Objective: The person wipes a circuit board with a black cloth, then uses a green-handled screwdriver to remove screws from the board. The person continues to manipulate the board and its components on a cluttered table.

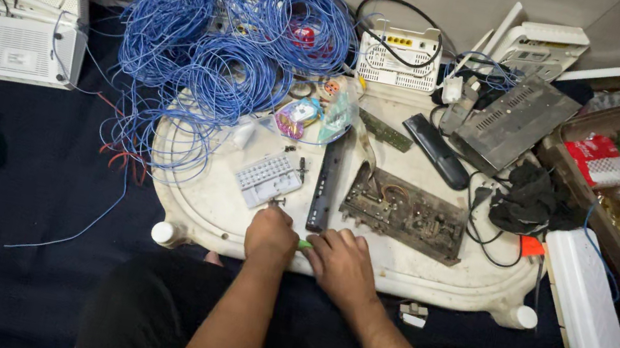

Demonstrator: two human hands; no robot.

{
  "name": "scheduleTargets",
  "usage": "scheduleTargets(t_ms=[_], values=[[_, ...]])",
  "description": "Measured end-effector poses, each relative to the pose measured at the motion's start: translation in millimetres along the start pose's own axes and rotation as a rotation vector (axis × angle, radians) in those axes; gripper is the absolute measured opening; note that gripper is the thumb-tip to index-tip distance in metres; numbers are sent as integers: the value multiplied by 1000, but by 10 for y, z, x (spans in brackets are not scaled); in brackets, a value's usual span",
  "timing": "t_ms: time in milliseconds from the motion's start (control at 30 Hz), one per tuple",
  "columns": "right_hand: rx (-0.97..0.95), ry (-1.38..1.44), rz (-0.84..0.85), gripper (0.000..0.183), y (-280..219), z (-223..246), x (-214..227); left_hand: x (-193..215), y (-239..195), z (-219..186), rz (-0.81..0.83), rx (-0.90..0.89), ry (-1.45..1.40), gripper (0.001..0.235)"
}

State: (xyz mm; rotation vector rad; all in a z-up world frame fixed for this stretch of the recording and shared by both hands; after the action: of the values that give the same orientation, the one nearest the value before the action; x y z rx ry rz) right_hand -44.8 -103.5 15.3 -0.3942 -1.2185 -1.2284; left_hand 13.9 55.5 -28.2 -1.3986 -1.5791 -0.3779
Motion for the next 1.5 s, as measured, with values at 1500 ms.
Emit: scheduleTargets(t_ms=[1500], values=[[-707,1049,-45,45,1,-776,-285,57,-467,-540,69,-508,42,44]])
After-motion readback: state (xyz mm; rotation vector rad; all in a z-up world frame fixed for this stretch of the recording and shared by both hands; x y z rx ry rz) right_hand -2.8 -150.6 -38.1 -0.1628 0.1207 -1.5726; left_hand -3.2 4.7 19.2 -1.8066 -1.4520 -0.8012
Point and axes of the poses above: each hand's wrist, its own y-axis towards the middle knuckle, its own x-axis out of the back of the hand, z = x × y, the point moved 1 cm from there along y, towards the middle knuckle, and after that the axes turned 1 degree about -x, right-handed, at the moved point
